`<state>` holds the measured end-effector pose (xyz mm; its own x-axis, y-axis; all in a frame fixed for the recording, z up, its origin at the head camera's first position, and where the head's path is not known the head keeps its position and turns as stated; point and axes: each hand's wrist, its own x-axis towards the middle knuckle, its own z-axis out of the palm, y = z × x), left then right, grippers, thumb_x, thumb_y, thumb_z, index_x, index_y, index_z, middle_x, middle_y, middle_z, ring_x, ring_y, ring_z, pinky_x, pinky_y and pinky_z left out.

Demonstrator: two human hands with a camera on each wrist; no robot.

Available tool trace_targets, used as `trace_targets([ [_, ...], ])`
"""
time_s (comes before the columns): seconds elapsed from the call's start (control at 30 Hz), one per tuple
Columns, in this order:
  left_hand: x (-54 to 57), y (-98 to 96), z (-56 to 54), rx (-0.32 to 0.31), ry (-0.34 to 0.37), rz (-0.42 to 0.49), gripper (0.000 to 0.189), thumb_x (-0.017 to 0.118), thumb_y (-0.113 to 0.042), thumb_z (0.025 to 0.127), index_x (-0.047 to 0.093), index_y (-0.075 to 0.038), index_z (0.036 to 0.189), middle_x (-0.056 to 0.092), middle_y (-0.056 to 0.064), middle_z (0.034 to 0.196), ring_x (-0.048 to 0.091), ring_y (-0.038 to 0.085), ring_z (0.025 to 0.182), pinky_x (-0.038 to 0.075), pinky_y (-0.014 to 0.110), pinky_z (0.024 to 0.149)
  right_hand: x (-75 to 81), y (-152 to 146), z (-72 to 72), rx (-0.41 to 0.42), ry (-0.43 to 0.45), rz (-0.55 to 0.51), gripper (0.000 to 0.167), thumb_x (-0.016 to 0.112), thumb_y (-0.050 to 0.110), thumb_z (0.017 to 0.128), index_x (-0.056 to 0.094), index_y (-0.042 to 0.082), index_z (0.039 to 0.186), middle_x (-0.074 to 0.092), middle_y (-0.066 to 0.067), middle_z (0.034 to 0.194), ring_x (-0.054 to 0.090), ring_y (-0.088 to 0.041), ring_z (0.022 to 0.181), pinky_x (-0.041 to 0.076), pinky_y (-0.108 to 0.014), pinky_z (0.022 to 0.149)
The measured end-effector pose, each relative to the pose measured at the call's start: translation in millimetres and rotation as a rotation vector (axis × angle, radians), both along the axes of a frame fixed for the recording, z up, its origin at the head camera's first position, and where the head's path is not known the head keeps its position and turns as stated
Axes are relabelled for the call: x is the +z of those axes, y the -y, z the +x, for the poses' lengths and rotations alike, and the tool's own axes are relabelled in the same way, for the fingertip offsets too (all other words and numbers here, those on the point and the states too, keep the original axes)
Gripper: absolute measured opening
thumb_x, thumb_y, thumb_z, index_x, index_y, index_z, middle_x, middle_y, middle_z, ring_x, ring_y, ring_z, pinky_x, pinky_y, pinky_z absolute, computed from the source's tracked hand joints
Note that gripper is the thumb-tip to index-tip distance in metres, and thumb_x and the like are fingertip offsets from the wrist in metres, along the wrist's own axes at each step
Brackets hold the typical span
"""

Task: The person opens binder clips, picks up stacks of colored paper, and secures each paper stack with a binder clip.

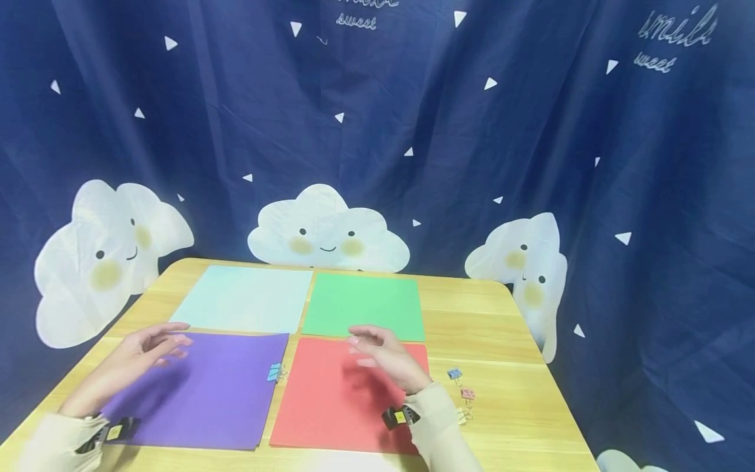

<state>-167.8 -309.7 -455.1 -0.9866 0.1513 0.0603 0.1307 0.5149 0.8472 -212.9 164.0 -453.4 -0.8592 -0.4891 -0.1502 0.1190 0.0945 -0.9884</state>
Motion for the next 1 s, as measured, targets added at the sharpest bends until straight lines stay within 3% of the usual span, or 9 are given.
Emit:
trace_targets([
  [0.23, 3.0, -29.2, -7.6, -0.008, -0.030, -0.003, 0.044, 0.053, -0.023, 0.109, 0.052, 0.005, 0.143, 0.073, 0.024, 0.121, 0.074, 0.004, 0.093, 0.062, 0.028, 0.080, 4.9, -26, -0.9, -0.060, -0.086, 0.044, 0.055, 0.060, 0.022, 0.106, 0.045, -0.010, 0.148, 0.057, -0.031, 0.141, 0.069, -0.012, 0.111, 0.059, -0.029, 0.098],
  [0.47, -0.2, -55.1, -16.6, -0.015, -0.036, -0.014, 0.041, 0.056, -0.021, 0.108, 0.054, 0.002, 0.142, 0.074, 0.021, 0.118, 0.073, 0.004, 0.091, 0.060, 0.028, 0.078, 7.8, -49, 0.1, -0.154, -0.137, 0.109, 0.053, 0.058, 0.022, 0.107, 0.047, -0.011, 0.146, 0.058, -0.033, 0.140, 0.068, -0.007, 0.106, 0.059, -0.031, 0.100],
  [0.77, -6.1, -80.1, -26.4, -0.036, -0.059, -0.050, 0.035, 0.059, -0.021, 0.106, 0.061, -0.001, 0.135, 0.074, 0.019, 0.110, 0.073, 0.024, 0.092, 0.060, 0.030, 0.077, 8.5, -79, 4.5, -0.275, -0.133, 0.146, 0.049, 0.062, 0.023, 0.105, 0.053, -0.007, 0.143, 0.069, -0.016, 0.128, 0.070, -0.010, 0.104, 0.060, -0.031, 0.097],
  [1.0, -9.2, -92.7, -35.1, -0.072, -0.075, -0.102, 0.035, 0.061, -0.021, 0.105, 0.063, 0.000, 0.133, 0.073, 0.018, 0.108, 0.070, 0.022, 0.091, 0.056, 0.025, 0.074, 10.2, -107, 9.0, -0.353, -0.129, 0.162, 0.052, 0.061, 0.027, 0.106, 0.051, -0.005, 0.145, 0.072, -0.004, 0.122, 0.070, -0.008, 0.104, 0.060, -0.032, 0.098],
])
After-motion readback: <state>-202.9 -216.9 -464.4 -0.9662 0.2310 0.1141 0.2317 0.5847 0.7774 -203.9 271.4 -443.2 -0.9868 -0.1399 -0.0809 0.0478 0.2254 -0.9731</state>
